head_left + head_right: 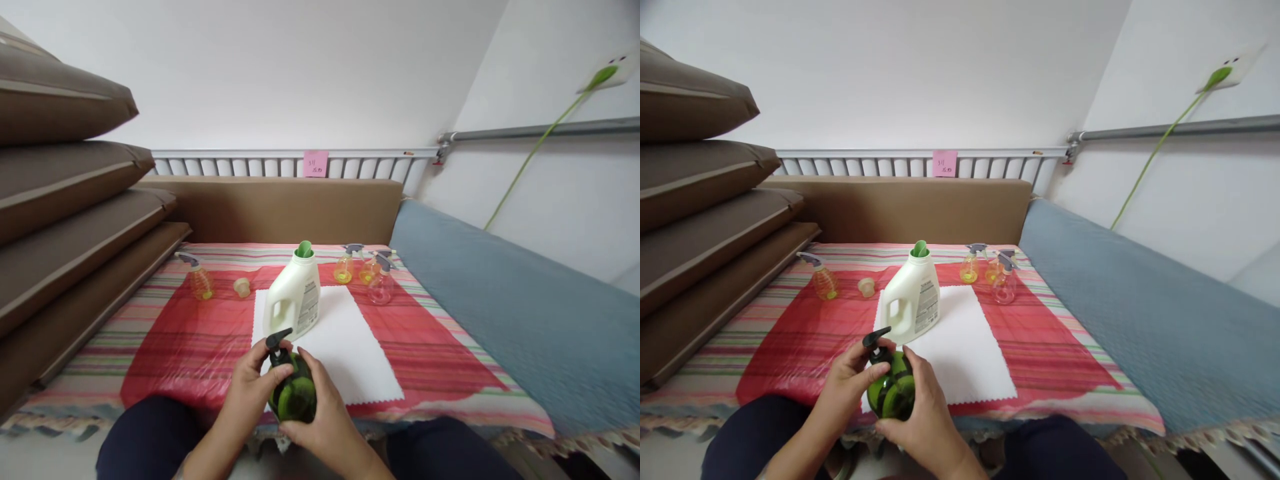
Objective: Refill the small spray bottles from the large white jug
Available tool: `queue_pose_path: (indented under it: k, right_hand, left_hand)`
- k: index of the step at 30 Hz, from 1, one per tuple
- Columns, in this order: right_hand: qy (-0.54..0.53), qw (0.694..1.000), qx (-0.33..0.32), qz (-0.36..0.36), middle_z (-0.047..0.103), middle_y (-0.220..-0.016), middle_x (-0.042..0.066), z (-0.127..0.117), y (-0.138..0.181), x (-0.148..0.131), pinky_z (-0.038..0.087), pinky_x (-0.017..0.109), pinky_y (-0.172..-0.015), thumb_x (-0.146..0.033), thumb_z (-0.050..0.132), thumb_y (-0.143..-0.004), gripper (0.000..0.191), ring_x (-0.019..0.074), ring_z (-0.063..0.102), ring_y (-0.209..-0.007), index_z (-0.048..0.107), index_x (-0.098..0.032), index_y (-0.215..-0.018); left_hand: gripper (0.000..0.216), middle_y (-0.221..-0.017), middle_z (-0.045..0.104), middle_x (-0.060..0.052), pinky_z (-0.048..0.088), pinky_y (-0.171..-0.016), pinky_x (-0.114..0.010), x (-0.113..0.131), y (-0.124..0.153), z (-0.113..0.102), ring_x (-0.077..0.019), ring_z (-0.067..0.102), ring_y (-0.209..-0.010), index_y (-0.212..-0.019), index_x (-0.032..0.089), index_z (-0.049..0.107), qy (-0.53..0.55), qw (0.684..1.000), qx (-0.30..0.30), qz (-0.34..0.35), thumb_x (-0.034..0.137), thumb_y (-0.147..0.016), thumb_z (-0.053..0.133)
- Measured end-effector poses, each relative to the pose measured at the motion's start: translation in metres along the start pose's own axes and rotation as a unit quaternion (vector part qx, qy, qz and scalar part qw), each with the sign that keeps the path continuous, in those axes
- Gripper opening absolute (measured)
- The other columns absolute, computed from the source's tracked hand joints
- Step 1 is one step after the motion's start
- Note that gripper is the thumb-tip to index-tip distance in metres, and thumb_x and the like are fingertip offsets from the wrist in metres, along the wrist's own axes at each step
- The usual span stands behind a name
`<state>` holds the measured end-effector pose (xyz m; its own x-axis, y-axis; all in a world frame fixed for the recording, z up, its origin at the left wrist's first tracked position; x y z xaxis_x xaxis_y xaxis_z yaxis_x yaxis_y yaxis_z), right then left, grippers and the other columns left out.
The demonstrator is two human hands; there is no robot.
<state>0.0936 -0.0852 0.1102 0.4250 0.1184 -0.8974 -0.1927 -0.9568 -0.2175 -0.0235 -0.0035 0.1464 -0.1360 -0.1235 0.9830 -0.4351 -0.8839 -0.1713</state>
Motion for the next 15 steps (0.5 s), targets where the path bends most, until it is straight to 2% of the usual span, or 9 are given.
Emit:
queue_pose_path:
  k: [3, 7, 10, 12, 15]
  right_hand:
    - [0.021, 1.000, 0.001, 0.012, 0.043, -0.136, 0.009, 0.002, 0.001, 0.003, 0.033, 0.041, -0.105, -0.012, 0.071, -0.053, 0.094, 0.0275, 0.041, -0.125, 0.030, -0.024, -0.136]
    - [0.022, 1.000, -0.001, 0.020, 0.043, -0.135, 0.009, 0.003, 0.003, 0.008, 0.033, 0.042, -0.106, -0.012, 0.072, -0.052, 0.097, 0.0277, 0.041, -0.125, 0.029, -0.025, -0.137]
    - [0.022, 0.999, 0.003, 0.024, 0.042, -0.135, 0.008, 0.001, 0.004, 0.012, 0.032, 0.041, -0.106, -0.012, 0.073, -0.053, 0.097, 0.0272, 0.040, -0.126, 0.029, -0.025, -0.137]
    - [0.021, 0.999, 0.004, 0.027, 0.043, -0.135, 0.008, 0.001, 0.005, 0.014, 0.031, 0.040, -0.106, -0.013, 0.073, -0.053, 0.096, 0.0267, 0.040, -0.126, 0.029, -0.026, -0.137]
    - [0.023, 0.999, 0.003, 0.033, 0.042, -0.136, 0.007, 0.001, 0.006, 0.018, 0.031, 0.039, -0.107, -0.013, 0.072, -0.053, 0.095, 0.0260, 0.040, -0.126, 0.030, -0.025, -0.137]
  left_hand:
    - [0.028, -0.087, 0.069, -0.003, 0.048, -0.080, -0.029, 0.005, 0.000, -0.006, -0.0200, 0.062, -0.086, -0.091, 0.019, 0.068, 0.018, 0.998, 0.051, 0.008, 0.026, -0.065, 0.076]
    - [0.031, -0.088, 0.069, -0.004, 0.050, -0.075, -0.028, 0.017, 0.000, -0.014, -0.0190, 0.063, -0.083, -0.092, 0.018, 0.068, 0.032, 0.996, 0.087, 0.015, 0.025, -0.064, 0.078]
    - [0.028, -0.088, 0.070, -0.002, 0.050, -0.075, -0.026, 0.023, -0.002, -0.026, -0.0171, 0.064, -0.083, -0.091, 0.019, 0.066, 0.081, 0.988, 0.130, 0.026, 0.025, -0.066, 0.076]
    - [0.027, -0.086, 0.070, -0.001, 0.050, -0.076, -0.025, 0.023, -0.002, -0.033, -0.0161, 0.065, -0.083, -0.091, 0.019, 0.066, 0.127, 0.978, 0.161, 0.031, 0.024, -0.066, 0.076]
    - [0.030, -0.085, 0.070, -0.001, 0.052, -0.075, -0.025, 0.018, -0.003, -0.036, -0.0160, 0.067, -0.080, -0.091, 0.018, 0.065, 0.172, 0.970, 0.172, 0.018, 0.023, -0.064, 0.078]
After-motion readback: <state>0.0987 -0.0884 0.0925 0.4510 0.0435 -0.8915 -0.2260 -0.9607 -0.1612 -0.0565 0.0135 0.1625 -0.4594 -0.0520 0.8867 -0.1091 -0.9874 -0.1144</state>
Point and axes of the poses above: each hand's wrist, its own y-axis away from the middle knuckle, its own z-axis out of the palm, x = y × z, the point moved 7 cm from there along -y, towards the middle knuckle
